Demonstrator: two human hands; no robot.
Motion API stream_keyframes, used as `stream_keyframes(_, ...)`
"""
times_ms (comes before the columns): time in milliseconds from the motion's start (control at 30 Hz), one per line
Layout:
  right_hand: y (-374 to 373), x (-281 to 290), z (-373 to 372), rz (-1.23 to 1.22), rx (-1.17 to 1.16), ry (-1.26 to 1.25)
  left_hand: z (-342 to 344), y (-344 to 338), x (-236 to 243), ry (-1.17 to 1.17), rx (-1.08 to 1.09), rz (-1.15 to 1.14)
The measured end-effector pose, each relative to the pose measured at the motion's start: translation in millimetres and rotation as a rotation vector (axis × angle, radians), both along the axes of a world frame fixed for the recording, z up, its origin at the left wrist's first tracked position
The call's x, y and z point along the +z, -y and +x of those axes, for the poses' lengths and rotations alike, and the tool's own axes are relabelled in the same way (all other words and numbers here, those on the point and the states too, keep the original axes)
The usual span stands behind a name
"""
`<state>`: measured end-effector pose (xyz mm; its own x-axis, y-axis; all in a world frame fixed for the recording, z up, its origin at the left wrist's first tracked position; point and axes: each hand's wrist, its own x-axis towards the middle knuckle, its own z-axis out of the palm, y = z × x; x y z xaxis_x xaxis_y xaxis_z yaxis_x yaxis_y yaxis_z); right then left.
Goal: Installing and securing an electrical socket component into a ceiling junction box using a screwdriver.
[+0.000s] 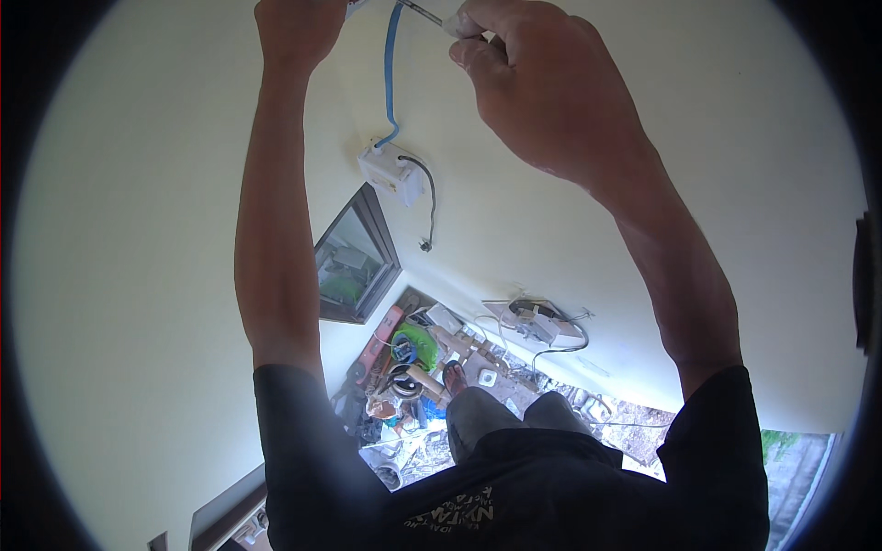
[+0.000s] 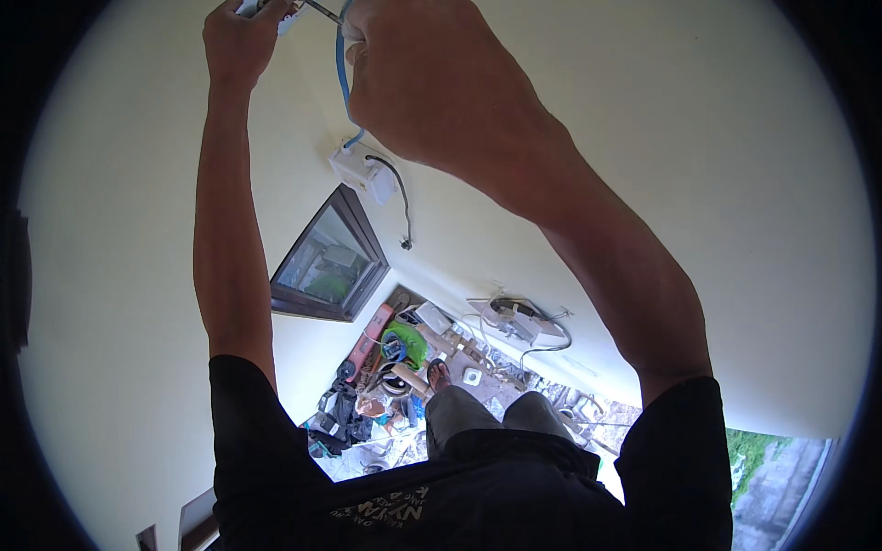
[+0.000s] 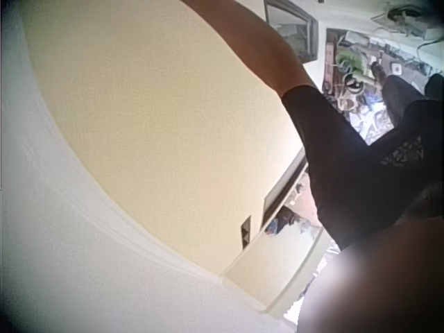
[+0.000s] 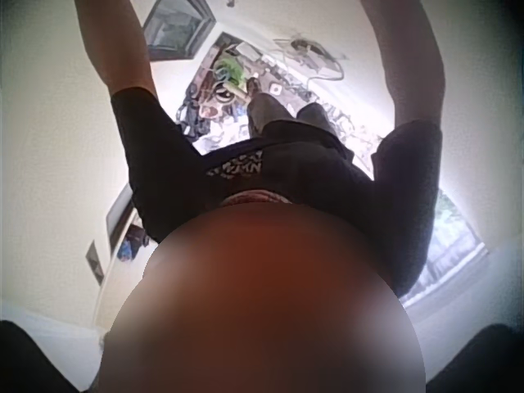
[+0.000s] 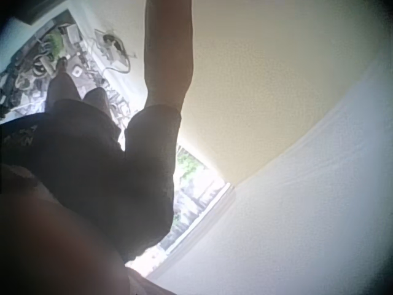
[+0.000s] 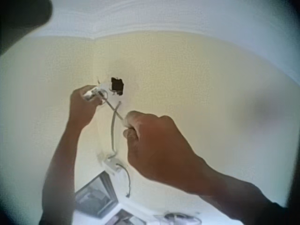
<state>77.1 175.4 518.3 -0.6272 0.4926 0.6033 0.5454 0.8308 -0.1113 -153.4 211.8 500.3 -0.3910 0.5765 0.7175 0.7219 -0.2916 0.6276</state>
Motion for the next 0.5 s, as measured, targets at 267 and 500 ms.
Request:
stream_keyframes(267,16.5,28.8,-8.6,-1.291,0.015,-0.692,-23.8,-15.9,-7.2,0.211,-0.505,0.146)
stream_keyframes(500,12.9,19.0,23.6,-0.927,0.089,-0.158,-27.9,-14.2,-17.1,0.114,-0.109,0.111)
